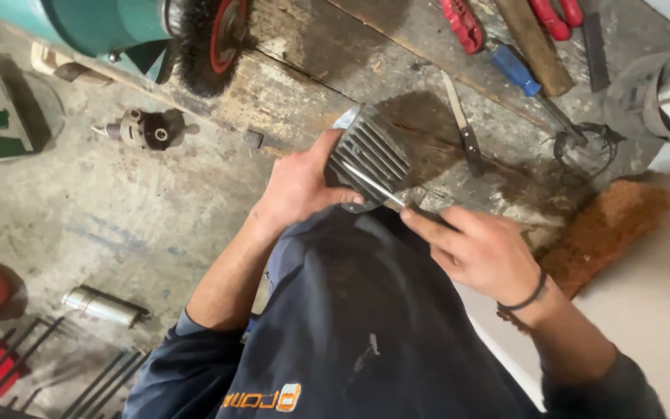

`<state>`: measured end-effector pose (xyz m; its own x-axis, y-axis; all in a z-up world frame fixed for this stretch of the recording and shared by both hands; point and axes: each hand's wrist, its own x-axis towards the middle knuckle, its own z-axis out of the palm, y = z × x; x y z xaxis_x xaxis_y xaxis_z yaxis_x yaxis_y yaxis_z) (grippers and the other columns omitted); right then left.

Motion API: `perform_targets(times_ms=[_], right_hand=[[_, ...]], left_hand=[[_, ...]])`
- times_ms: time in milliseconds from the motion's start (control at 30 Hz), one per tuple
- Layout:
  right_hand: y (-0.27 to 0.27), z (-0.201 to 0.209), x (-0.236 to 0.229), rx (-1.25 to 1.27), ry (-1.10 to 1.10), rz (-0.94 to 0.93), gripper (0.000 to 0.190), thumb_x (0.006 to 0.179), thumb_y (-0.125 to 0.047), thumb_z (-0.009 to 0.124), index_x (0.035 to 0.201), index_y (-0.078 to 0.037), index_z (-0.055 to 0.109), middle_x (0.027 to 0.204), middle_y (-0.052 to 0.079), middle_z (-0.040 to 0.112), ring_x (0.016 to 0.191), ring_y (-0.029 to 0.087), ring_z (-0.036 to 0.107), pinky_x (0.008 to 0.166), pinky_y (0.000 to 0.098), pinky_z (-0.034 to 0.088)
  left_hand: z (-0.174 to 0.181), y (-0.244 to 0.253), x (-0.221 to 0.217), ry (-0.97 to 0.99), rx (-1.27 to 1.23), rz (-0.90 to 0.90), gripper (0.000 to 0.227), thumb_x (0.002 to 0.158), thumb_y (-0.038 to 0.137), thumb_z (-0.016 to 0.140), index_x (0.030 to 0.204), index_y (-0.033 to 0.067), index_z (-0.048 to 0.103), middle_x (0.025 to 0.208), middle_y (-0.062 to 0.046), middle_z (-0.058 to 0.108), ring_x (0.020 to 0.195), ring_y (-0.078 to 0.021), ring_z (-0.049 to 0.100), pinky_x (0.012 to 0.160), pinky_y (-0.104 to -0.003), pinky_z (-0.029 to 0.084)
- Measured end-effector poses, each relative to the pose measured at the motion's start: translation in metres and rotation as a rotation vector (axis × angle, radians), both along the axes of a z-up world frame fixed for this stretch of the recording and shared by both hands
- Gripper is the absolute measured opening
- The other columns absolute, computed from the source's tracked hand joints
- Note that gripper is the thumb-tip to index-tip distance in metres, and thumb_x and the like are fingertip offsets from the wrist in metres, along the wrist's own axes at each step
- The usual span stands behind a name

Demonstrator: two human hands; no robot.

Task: The person uses a screwdriver to scrape and clean the surface of a metal cylinder head held in their left hand. They work on the fins and edges of the part, rotating it to access different areas, and finish by inspecting the cleaned surface.

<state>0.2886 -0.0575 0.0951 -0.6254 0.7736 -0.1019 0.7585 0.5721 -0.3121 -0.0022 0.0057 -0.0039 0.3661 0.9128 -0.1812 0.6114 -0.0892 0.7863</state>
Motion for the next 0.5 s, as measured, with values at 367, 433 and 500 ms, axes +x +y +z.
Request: perform_targets(times_ms=[367,433,500], right_hand=[[-0.016,-0.018,0.014,-0.150,0.230,-0.095,0.059,0.079,-0.013,0.076,0.136,-0.023,0.066,0.073,0.006,0.053,0.054,0.023,0.057,0.051,0.0364,0.050],[-0.022,-0.020,0.019,-0.088,0.135,-0.066,0.061,0.078,-0.014,0.079,0.137,-0.023,0.067,0.072,0.009,0.051,0.051,0.026,0.056,0.050,0.0386,0.050],[-0.024,-0.020,0.033,-0.088,0.206,-0.081,0.064,0.077,-0.013,0.077,0.138,-0.027,0.064,0.074,0.005,0.050,0.055,0.024,0.056,0.053,0.0372,0.051]], left_hand=[[-0.005,0.000,-0.012,-0.102,-0.014,0.031,0.092,0.068,0.049,0.091,0.142,0.0160,0.047,0.109,-0.014,0.075,0.101,-0.0380,0.073,0.083,-0.046,0.057],[-0.005,0.001,-0.012,-0.132,-0.036,0.033,0.091,0.069,0.049,0.091,0.141,0.0162,0.048,0.109,-0.013,0.076,0.103,-0.0373,0.073,0.083,-0.046,0.057],[-0.006,-0.002,-0.010,-0.117,-0.040,0.034,0.092,0.067,0.049,0.092,0.141,0.0175,0.048,0.106,-0.013,0.076,0.101,-0.0372,0.074,0.082,-0.047,0.057]])
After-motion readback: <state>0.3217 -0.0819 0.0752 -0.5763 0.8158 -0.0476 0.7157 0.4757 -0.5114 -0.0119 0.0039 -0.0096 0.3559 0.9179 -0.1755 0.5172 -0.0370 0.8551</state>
